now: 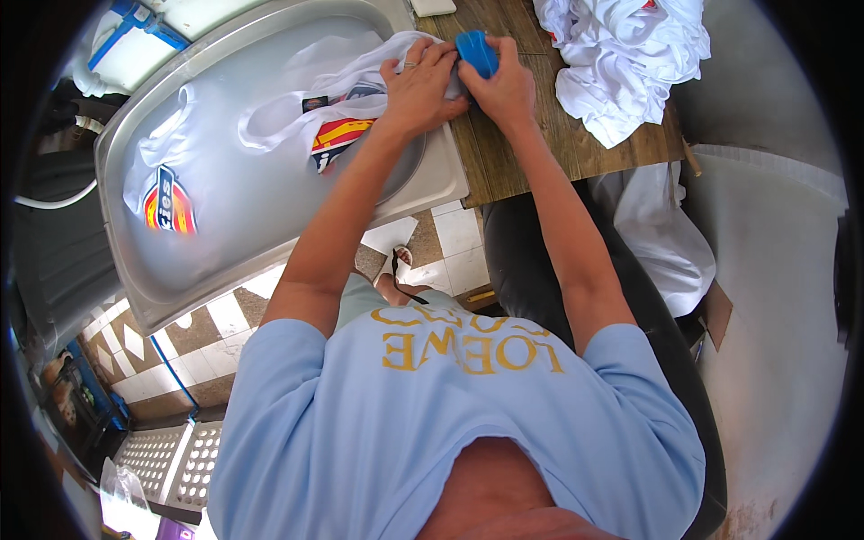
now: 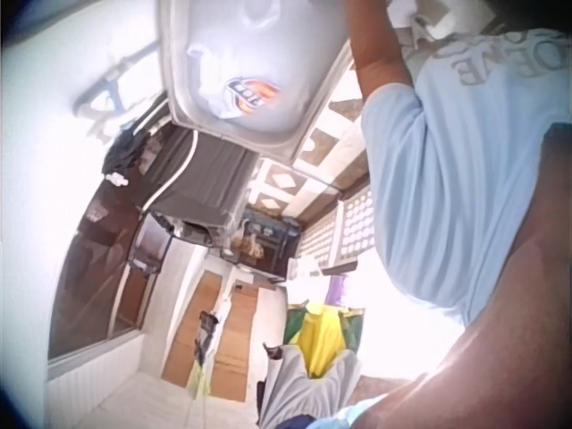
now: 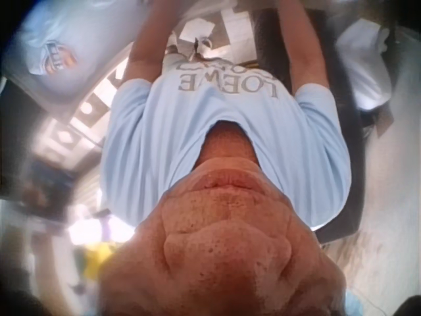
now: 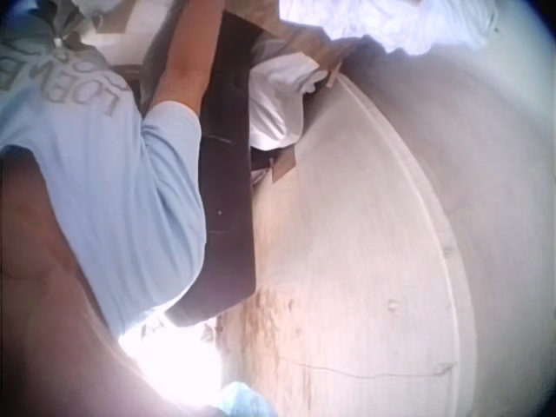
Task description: The person washes a white t-shirt by hand in a sink, applying soap from a bottle and scrubbing the fabric with their hands and a brush.
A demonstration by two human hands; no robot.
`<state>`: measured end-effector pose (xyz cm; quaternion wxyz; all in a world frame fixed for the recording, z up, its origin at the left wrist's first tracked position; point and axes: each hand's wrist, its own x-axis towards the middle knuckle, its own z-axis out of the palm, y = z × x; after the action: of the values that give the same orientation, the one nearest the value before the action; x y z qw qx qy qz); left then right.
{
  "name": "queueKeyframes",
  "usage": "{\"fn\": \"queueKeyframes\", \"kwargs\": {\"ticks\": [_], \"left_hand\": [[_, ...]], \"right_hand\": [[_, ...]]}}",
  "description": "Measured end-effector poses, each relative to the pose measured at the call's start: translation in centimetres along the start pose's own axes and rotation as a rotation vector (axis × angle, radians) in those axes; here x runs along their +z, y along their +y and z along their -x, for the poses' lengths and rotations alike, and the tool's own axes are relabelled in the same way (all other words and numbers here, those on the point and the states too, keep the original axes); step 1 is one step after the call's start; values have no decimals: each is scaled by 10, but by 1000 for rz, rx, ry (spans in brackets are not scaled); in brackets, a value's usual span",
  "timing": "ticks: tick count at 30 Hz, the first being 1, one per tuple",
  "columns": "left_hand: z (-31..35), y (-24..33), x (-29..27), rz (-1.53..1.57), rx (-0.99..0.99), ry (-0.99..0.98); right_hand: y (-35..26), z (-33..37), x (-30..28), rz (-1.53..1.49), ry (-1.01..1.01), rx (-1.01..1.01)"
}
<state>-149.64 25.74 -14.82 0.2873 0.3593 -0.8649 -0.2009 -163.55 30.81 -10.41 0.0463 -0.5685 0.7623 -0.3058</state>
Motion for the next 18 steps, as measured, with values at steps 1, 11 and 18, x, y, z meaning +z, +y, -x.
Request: {"fn": "queueKeyframes", "kwargs": {"ticks": [1,11,18], "left_hand": [[1,4,0,3,-10,-20],[1,-4,7,-19,21,19],[3,-10,4,-24,9,21]], "right_hand": [[1,-10,4,19,15,18],[7,6,-5,-23,-15,-58],[4,42,-18,-82,-69,-70]]}}
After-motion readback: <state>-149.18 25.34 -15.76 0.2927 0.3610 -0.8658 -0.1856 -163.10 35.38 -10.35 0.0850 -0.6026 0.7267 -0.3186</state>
